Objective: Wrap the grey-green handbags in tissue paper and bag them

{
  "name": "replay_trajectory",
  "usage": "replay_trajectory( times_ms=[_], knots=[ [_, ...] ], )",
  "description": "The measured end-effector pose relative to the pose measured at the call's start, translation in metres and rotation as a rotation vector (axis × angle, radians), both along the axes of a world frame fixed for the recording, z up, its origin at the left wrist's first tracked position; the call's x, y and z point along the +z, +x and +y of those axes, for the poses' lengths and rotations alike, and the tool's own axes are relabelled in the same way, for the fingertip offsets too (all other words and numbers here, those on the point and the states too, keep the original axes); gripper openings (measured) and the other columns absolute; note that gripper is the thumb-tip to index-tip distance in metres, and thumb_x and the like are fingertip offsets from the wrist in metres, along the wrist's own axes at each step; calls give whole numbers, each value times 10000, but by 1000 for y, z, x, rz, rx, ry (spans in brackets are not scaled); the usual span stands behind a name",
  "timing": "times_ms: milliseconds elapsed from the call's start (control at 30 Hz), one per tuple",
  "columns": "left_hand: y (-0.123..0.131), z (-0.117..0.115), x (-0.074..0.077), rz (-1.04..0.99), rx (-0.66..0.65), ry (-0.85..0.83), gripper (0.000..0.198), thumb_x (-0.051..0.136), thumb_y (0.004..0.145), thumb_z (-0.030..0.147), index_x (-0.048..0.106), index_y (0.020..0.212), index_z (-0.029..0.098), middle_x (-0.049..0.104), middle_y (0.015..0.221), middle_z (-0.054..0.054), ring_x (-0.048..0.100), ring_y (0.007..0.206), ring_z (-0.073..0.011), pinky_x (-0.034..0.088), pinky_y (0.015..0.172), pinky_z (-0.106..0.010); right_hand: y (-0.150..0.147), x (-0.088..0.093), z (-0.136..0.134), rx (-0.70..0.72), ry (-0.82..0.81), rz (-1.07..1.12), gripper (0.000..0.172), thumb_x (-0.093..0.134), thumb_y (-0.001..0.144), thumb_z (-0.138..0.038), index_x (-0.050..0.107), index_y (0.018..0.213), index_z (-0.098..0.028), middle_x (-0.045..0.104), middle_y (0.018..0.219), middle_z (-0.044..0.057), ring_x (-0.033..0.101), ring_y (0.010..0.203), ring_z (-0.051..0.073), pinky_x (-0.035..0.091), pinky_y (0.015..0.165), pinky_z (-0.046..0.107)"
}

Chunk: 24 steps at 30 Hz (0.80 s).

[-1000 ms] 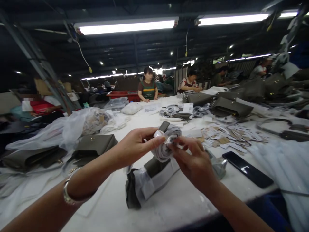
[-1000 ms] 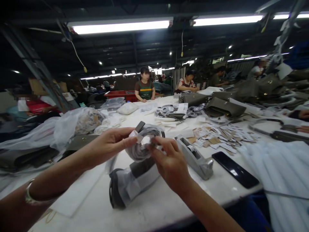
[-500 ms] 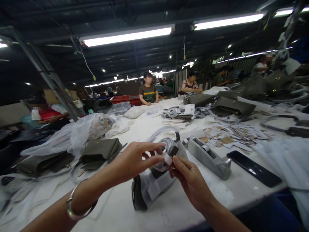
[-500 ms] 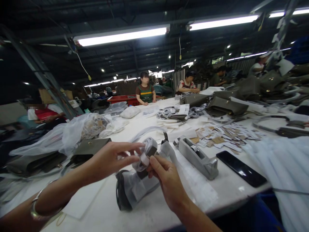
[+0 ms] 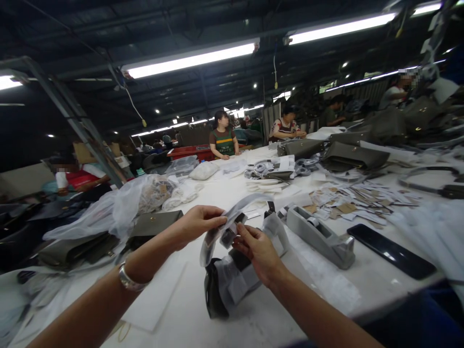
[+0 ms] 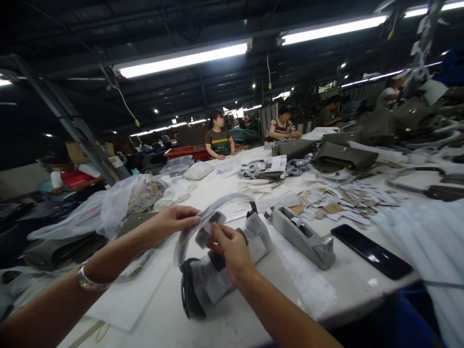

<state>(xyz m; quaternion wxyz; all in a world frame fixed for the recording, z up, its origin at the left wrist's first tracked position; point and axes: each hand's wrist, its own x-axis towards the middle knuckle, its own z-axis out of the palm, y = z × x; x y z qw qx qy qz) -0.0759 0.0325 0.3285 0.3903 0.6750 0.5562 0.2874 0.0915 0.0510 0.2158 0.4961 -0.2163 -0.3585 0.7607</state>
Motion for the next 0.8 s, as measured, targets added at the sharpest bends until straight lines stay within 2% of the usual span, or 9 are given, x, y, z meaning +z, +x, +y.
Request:
replay_trajectory(
  times_ms=[167, 300, 367, 467, 567, 700, 800],
  knots=[
    [-2, 4, -4, -45, 82, 56, 346, 734, 768, 452, 736, 965, 167, 725, 880, -24, 628, 811, -182, 460, 727, -253, -10, 13, -4, -17, 27, 60, 362, 788, 782, -447, 764, 960, -133, 724, 949, 69, 642, 804, 132, 542, 807, 272],
    [-5, 4, -5, -74, 125, 66, 403, 762, 746, 445, 706, 1047, 183, 724, 943, -26, 639, 871, -193, 475, 784, -272, -9, 20, -8, -12, 70, 90, 342, 821, 747, -400, 771, 969, -144, 737, 977, 64, 656, 849, 142, 526, 887, 289],
    [-5, 3, -2, -85, 85, 16, 412, 747, 759, 472, 704, 1055, 189, 724, 937, -29, 646, 892, -209, 486, 802, -289, -7, 21, -8, -26, 75, 82, 343, 838, 725, -387, 772, 964, -150, 742, 975, 60, 662, 843, 144, 525, 897, 298],
    [-4, -2, 1, -81, -22, -87, 382, 693, 794, 532, 732, 940, 181, 723, 872, -43, 652, 884, -233, 498, 813, -310, -5, 22, -8, -41, 84, 63, 361, 851, 702, -387, 770, 961, -149, 746, 931, 55, 670, 805, 145, 536, 879, 310],
    [-3, -6, 0, -74, -3, -106, 404, 666, 803, 575, 732, 896, 187, 727, 873, -57, 649, 886, -248, 509, 806, -315, -2, 23, -4, -34, 100, 38, 375, 856, 680, -402, 770, 935, -141, 747, 859, 51, 680, 763, 151, 551, 841, 318],
    [0, -8, -7, -65, 23, -146, 413, 647, 833, 569, 707, 1016, 204, 722, 898, -45, 657, 887, -236, 515, 797, -297, 12, 20, 4, -50, 286, -153, 329, 804, 721, -429, 786, 903, -156, 744, 759, 43, 687, 679, 173, 564, 726, 321],
    [5, -11, -11, -116, 62, -178, 442, 679, 812, 556, 689, 1106, 226, 732, 944, -41, 671, 953, -248, 522, 850, -301, 36, 16, 10, -55, 428, -335, 269, 739, 786, -408, 797, 940, -195, 733, 697, 25, 692, 649, 183, 557, 682, 312]
  ],
)
